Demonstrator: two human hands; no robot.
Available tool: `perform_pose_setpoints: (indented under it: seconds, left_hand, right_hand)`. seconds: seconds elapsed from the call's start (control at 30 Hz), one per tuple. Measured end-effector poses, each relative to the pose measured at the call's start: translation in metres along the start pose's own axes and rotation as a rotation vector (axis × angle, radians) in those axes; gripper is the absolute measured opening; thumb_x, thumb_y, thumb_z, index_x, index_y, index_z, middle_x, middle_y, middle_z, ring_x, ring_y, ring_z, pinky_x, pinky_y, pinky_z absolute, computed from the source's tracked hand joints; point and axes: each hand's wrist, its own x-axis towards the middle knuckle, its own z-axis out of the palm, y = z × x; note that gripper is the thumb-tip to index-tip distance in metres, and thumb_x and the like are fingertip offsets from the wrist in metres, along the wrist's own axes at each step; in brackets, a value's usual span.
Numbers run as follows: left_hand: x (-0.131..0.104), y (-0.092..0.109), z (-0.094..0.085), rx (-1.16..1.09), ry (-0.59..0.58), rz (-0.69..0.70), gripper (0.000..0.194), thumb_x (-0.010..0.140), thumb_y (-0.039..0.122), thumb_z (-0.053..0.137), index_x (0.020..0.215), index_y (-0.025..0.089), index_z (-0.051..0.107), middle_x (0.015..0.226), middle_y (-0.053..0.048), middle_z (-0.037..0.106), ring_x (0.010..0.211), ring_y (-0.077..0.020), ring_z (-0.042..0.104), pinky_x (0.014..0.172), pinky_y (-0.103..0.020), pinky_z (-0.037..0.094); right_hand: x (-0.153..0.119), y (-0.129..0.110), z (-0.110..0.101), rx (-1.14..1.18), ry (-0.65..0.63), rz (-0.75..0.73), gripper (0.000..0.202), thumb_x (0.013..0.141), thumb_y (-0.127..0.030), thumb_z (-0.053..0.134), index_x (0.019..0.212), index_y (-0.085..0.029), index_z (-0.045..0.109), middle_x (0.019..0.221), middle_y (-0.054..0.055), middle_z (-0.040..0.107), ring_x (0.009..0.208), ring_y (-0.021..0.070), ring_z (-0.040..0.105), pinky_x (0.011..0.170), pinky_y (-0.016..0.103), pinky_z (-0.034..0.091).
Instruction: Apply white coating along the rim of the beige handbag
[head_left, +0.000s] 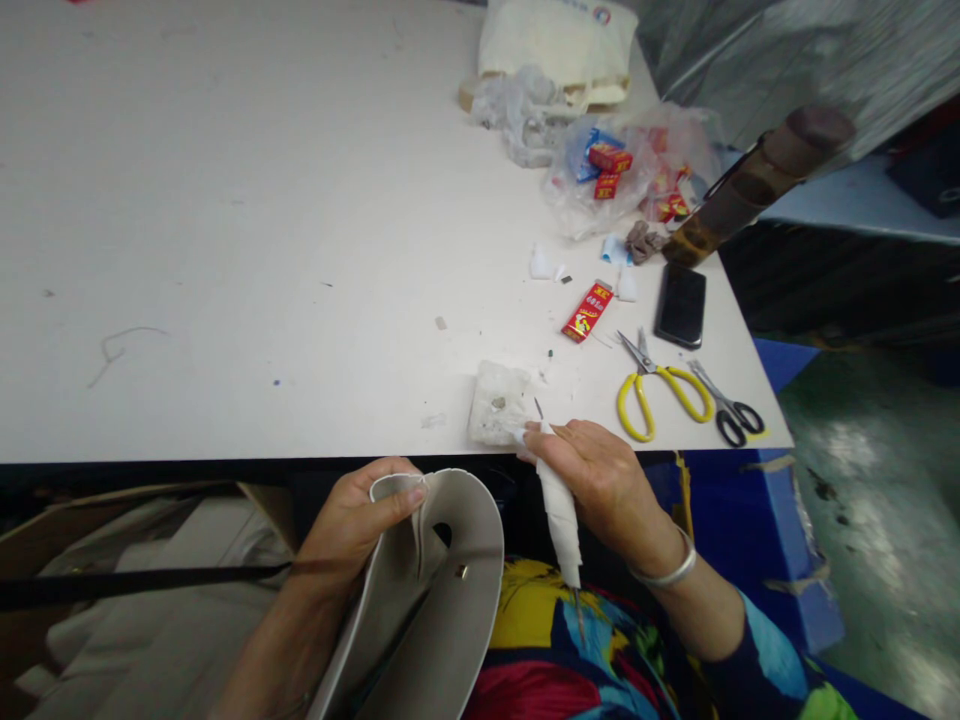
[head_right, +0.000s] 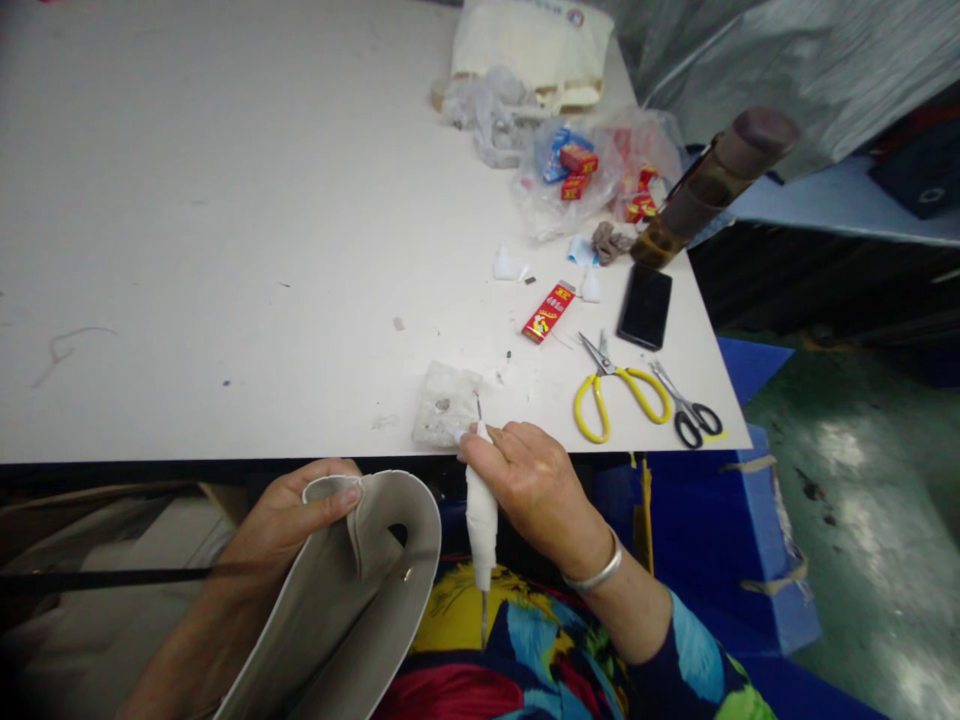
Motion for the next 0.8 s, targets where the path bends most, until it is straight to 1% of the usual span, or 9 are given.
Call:
perform_pose_setpoints:
  seconds: [0.07, 0.3, 0.47, 0.8]
  left_hand:
    - [0.0, -0.001, -0.001, -0.002, -0.001, 0.005, 0.05, 0.057, 0.05, 0.098, 0.075, 0.016, 0.065, 0.06, -0.001, 0.062, 0.051, -0.0155, 0.056, 0.051, -0.024, 0.045]
    - [0.003, -0.007, -0.004, -0.002, -0.002, 0.009, 0.048, 0.06, 0.049, 0.097, 0.076, 0.016, 0.066, 0.06, -0.001, 0.063, 0.049, -0.0154, 0.056, 0.051, -0.025, 0.045]
    - [0.006, -0.011, -0.007, 0.007, 0.012, 0.002, 0.048, 0.06, 0.05, 0.096, 0.077, 0.017, 0.066, 0.061, -0.002, 0.064, 0.05, -0.0168, 0.057, 0.051, -0.025, 0.046]
    - [0.006, -0.01, -0.006, -0.002, 0.004, 0.013, 0.048, 0.061, 0.049, 0.097, 0.078, 0.016, 0.066, 0.061, -0.001, 0.064, 0.05, -0.0163, 0.058, 0.051, -0.025, 0.047]
  right_hand:
    - [-0.001, 0.0, 0.0, 0.005, 0.001, 0.004, 0.012, 0.105, -0.011, 0.057, 0.115, -0.018, 0.062, 0.082, 0.004, 0.069, 0.072, 0.0187, 0.057, 0.068, 0.035, 0.048]
    - [-0.001, 0.0, -0.001, 0.003, 0.02, -0.006, 0.013, 0.105, -0.01, 0.055, 0.114, -0.017, 0.062, 0.081, 0.004, 0.068, 0.071, 0.0187, 0.056, 0.066, 0.035, 0.047]
    - [-0.001, 0.0, 0.0, 0.002, 0.007, -0.003, 0.014, 0.103, -0.009, 0.058, 0.114, -0.017, 0.062, 0.081, 0.004, 0.068, 0.072, 0.0192, 0.057, 0.067, 0.035, 0.048]
    - [0.0, 0.0, -0.002, 0.009, -0.002, 0.001, 0.008, 0.106, -0.014, 0.057, 0.112, -0.017, 0.063, 0.081, 0.004, 0.068, 0.072, 0.0193, 0.057, 0.068, 0.035, 0.047]
